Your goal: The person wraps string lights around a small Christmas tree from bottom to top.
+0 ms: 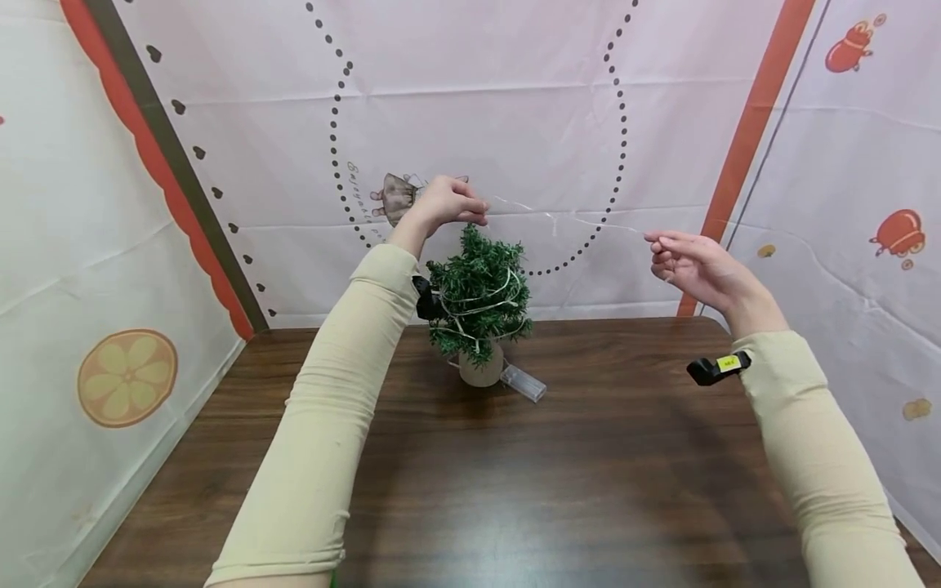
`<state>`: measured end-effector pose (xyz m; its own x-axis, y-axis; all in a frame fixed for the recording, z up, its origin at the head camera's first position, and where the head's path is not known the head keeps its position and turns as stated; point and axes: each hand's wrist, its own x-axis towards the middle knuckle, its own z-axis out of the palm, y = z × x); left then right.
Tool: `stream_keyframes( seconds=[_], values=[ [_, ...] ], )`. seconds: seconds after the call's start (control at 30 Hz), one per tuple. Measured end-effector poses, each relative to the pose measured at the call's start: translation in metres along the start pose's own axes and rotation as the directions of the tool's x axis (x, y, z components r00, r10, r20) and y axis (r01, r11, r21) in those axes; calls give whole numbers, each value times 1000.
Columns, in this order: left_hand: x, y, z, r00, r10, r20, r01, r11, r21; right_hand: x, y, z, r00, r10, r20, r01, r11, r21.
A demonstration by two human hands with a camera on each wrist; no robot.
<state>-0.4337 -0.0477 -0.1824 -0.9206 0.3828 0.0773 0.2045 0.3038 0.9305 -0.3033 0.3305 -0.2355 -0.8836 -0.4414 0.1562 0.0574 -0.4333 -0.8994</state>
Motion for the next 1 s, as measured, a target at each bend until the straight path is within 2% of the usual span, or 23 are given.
stream_keyframes(
  seconds=[0.23, 0.4, 0.57, 0.63, 0.73, 0.83, 1.0],
  values=[
    [-3, -17, -9, 997, 10, -70, -2, 993, 117, 10, 0, 7, 1000, 9, 9, -9, 1000, 19],
    [-7, -34, -11, 992, 31, -120, -28, 999, 29, 17, 1, 13, 1000, 4, 23, -5, 999, 51],
    [-12, -45, -11, 985, 36, -169, -35, 999, 7, 26, 3, 22, 999, -18, 51, 14, 997, 82],
    [-15, -48, -11, 983, 45, -179, -47, 999, -5, 29, 5, 26, 998, -22, 63, 17, 997, 82],
    [-17, -53, -11, 978, 57, -200, -74, 994, -75, 33, 7, 31, 996, -26, 83, 21, 998, 59],
    [-20, -57, -12, 973, 53, -227, -87, 986, -142, 37, 9, 35, 994, -29, 106, 25, 999, 36],
    [-25, -63, -15, 960, 51, -275, -130, 952, -278, 43, 14, 39, 987, -25, 156, 21, 999, 28]
  ],
)
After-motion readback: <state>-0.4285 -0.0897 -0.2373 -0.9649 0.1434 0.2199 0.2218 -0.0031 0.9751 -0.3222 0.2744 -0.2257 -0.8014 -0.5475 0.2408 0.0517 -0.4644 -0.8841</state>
